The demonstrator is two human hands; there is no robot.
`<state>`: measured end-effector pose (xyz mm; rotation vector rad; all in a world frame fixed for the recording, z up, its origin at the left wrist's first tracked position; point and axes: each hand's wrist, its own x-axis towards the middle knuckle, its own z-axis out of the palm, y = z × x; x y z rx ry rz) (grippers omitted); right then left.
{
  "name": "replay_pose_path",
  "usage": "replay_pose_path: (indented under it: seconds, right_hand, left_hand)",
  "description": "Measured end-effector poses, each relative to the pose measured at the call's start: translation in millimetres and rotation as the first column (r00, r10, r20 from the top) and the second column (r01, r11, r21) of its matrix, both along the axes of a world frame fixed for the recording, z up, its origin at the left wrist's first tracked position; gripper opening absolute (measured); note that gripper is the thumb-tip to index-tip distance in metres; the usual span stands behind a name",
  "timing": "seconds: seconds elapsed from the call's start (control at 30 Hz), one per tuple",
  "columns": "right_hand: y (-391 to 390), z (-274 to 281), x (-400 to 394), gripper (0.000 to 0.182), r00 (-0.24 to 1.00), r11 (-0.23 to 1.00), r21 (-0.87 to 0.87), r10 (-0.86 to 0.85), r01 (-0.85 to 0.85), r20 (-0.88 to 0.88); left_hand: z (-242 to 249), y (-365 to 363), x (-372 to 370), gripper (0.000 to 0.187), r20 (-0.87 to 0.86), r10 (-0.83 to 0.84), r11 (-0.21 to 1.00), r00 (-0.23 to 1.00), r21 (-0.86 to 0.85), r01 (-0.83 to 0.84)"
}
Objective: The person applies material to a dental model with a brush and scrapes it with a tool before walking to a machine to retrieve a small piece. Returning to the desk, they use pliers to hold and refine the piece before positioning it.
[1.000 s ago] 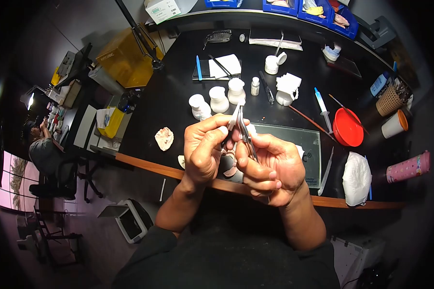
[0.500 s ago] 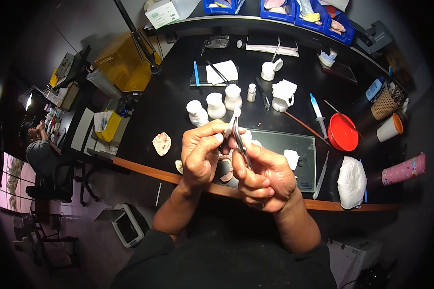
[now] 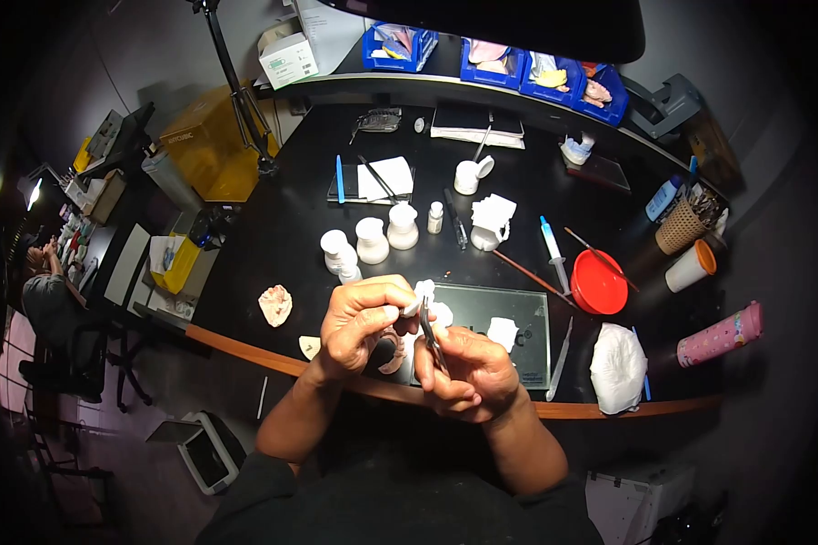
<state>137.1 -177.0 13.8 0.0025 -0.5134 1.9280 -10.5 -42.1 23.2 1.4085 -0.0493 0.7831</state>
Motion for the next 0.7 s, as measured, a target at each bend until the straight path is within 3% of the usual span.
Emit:
replay_pose_path:
  seconds: [0.1,0.27,0.37,0.47,0.7]
  right_hand:
    - [-3.4,2.5,1.3,0.055,1.0,0.999,-0.031,-0.013,0.013,-0.004]
    - [-7.5,-5.2,6.9,0.055,0.999,1.0,-0.029,-0.008,0.007,-0.042]
    - [-10.5,-1.3,7.5,0.054,0.999,0.998,-0.037,-0.045,0.044,-0.019]
    - [-9.8,-4.9,9.7,0.054,0.999,1.0,-0.003,-0.015,0.015,-0.029]
    - [-12.6,-6.4,14.6,0.056,0.998,0.998,0.052,-0.049,0.048,0.028]
  left_hand:
    - [2.6,-3.8,2.1,0.032,0.006,-0.029,0.998,1.0,-0.047,0.029]
    - [2.9,1.5,3.1,0.031,-0.023,-0.1,0.993,0.995,0.055,0.101]
    - [7.9,-0.5,2.7,0.031,-0.074,-0.114,0.993,0.991,0.007,0.115]
    - [12.7,4.7,2.2,0.033,-0.106,-0.119,0.986,0.987,0.101,0.13]
    - [17.8,6.2,3.8,0.034,-0.147,-0.144,0.977,0.979,0.134,0.164]
